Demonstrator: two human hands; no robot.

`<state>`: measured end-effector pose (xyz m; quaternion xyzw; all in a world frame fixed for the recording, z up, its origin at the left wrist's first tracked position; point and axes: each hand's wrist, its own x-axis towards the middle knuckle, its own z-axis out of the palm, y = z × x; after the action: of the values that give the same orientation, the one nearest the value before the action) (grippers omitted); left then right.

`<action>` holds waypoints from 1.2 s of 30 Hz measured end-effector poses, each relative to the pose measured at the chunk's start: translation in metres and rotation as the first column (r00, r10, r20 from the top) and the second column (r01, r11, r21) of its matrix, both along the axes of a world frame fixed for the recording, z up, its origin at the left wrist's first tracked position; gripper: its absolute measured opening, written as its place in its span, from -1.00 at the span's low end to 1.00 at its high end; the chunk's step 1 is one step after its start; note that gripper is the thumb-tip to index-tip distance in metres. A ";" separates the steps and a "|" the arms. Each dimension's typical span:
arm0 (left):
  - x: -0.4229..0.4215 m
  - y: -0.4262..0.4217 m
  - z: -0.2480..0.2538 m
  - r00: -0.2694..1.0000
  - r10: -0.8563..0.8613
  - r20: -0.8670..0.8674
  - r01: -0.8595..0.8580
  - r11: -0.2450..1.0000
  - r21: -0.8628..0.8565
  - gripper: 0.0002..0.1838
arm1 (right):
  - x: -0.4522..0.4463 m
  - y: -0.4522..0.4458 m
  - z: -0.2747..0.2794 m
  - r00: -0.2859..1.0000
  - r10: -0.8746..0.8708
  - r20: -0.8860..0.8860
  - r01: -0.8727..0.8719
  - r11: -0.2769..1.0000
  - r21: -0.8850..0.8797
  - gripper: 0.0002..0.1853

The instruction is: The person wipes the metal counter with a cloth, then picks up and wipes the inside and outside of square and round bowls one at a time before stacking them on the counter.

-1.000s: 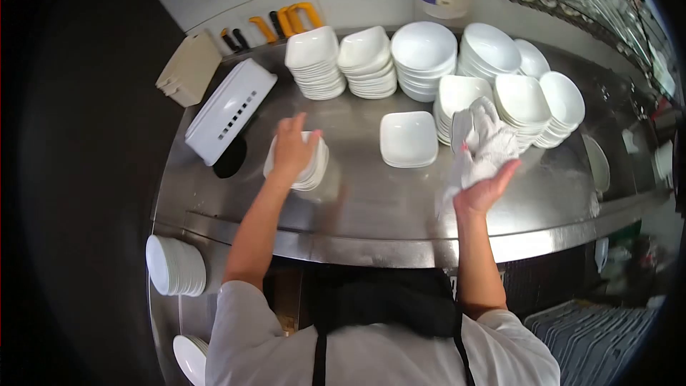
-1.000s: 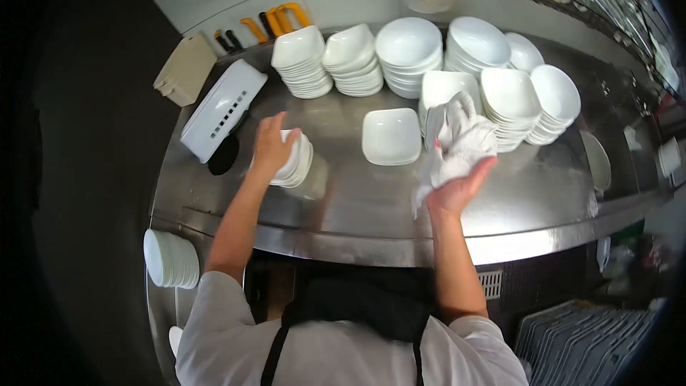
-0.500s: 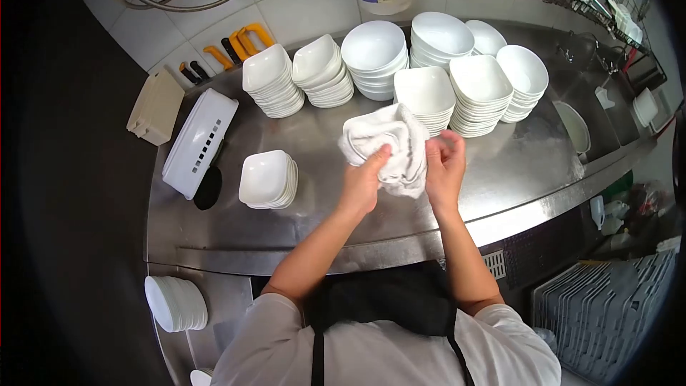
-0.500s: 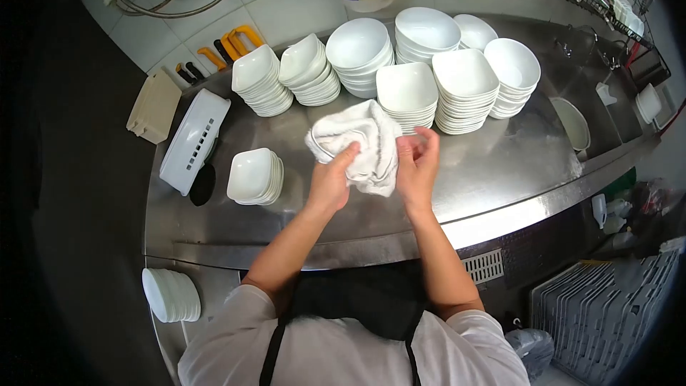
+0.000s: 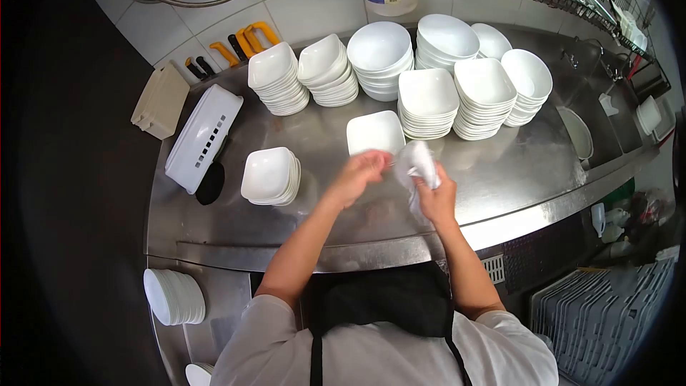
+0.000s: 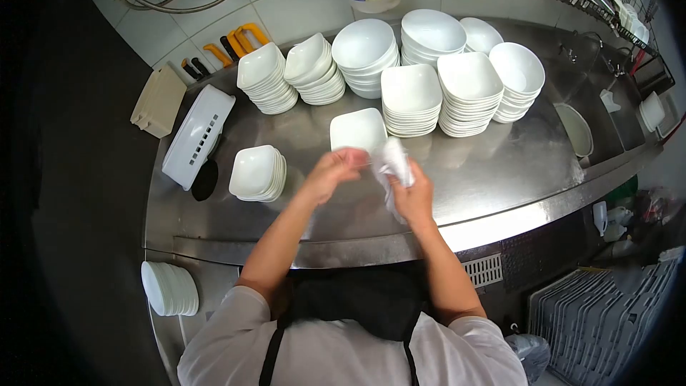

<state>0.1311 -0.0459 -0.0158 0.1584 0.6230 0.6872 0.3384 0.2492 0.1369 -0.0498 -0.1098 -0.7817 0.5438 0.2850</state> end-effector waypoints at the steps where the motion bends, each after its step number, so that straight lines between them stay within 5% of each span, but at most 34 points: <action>1: -0.017 0.001 -0.009 0.981 0.131 -0.140 -0.153 0.975 -0.159 -0.33 | 0.003 0.005 0.011 1.000 -0.011 0.012 0.013 0.992 -0.122 -0.56; 3: -0.045 0.007 -0.025 0.769 0.461 -0.442 -0.618 0.711 -0.335 -0.36 | 0.010 0.007 0.019 1.000 -0.022 0.019 0.027 0.966 -0.257 -0.61; 6: -0.082 0.013 -0.062 0.731 0.526 -0.435 -0.676 0.645 -0.356 -0.33 | 0.021 0.005 0.022 0.999 -0.018 0.028 0.024 0.965 -0.262 -0.64; 9: -0.119 0.014 -0.117 0.903 0.385 -0.192 -0.429 0.838 -0.336 -0.39 | 0.028 0.002 0.028 1.000 0.020 0.022 -0.012 0.956 -0.292 -0.64; 12: -0.130 0.016 -0.124 0.785 0.203 -0.585 -0.578 0.581 -0.574 -0.50 | 0.039 0.012 0.026 0.999 0.029 -0.017 -0.033 0.928 -0.370 -0.60; 15: -0.134 0.017 -0.093 0.643 0.194 -0.741 -0.703 0.534 -0.470 -0.60 | 0.051 0.029 0.021 0.999 -0.018 -0.042 -0.002 0.902 -0.432 -0.62; 18: -0.117 0.020 -0.043 0.503 0.191 -0.843 -0.679 0.690 -0.249 -0.63 | 0.059 0.041 0.021 0.993 -0.102 -0.066 0.060 0.884 -0.464 -0.70; 24: -0.102 0.014 0.000 -0.186 0.039 -0.982 -0.579 0.803 0.141 -0.59 | 0.061 0.049 0.016 0.987 -0.158 -0.030 0.138 0.926 -0.352 -0.58; 25: -0.097 0.012 0.010 -0.192 0.102 -0.976 -0.599 0.776 0.199 -0.60 | 0.059 0.049 0.014 0.988 -0.155 -0.013 0.143 0.935 -0.326 -0.56; 28: -0.076 0.008 0.041 -0.188 0.296 -0.937 -0.673 0.656 0.342 -0.64 | 0.035 0.043 0.006 0.946 -0.196 -0.258 -0.004 0.790 -0.613 -0.59; 31: -0.049 0.019 0.041 0.304 0.686 -0.661 -0.778 0.580 0.244 -0.59 | -0.007 0.018 0.047 0.942 -0.214 -0.259 0.084 0.896 -0.436 -0.55; 33: -0.029 0.029 0.036 0.406 0.623 -0.669 -0.742 0.652 0.156 -0.58 | -0.054 0.008 0.055 0.909 -0.251 -0.334 0.268 0.964 0.003 -0.56; 36: -0.017 0.046 0.023 0.481 0.610 -0.630 -0.666 0.722 0.190 -0.58 | -0.086 -0.024 0.077 0.974 0.044 -0.224 0.063 0.891 0.449 -0.63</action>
<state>0.1142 0.0003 0.0069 0.1315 0.7400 0.6359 -0.1753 0.1629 0.1125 0.0276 0.0189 -0.8484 0.3539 0.3932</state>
